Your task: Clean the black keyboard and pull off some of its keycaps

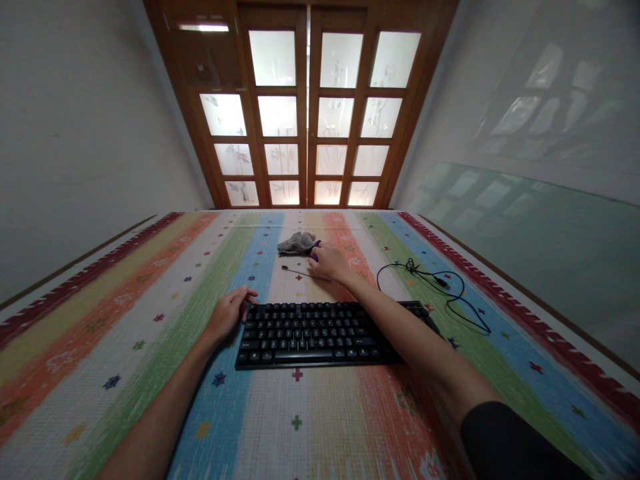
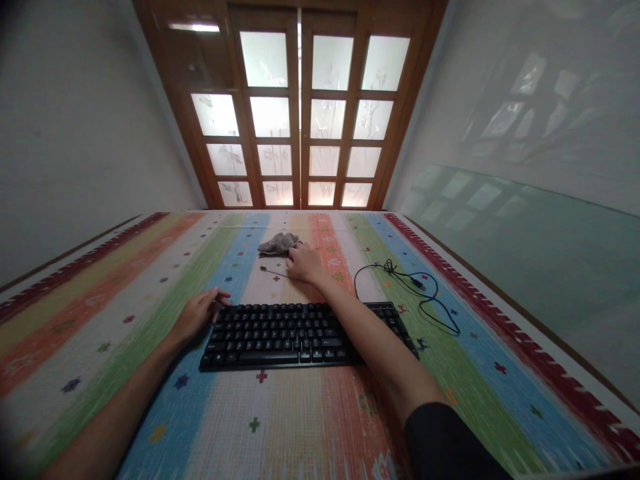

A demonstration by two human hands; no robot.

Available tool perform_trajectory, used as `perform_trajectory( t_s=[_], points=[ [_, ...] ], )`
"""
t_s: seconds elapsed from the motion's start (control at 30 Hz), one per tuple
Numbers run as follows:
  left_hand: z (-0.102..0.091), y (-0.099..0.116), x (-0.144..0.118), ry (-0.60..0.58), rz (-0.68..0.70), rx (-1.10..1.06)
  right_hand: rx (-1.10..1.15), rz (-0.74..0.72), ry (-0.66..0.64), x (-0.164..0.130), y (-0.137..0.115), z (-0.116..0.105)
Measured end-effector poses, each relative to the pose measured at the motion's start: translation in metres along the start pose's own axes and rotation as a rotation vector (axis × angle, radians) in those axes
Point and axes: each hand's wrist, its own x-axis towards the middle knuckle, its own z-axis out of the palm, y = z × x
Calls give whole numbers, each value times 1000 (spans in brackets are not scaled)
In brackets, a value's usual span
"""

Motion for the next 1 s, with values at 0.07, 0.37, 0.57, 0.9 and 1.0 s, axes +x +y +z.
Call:
perform_trajectory(
  t_s=[0.07, 0.37, 0.57, 0.9, 1.0],
  points=[
    [0, 1, -1, -1, 1, 12, 10, 48, 22, 5, 4, 4],
    [-1, 0, -2, -10, -15, 21, 91, 159, 82, 15, 14, 15],
    [-2, -1, 0, -21, -12, 44, 161, 209, 167, 8, 26, -8],
    [-2, 3, -2, -3, -7, 67, 671, 177, 417, -87, 86, -37],
    [0, 6, -4, 23, 10, 112, 663, 236, 452, -126, 101, -31]
  ],
)
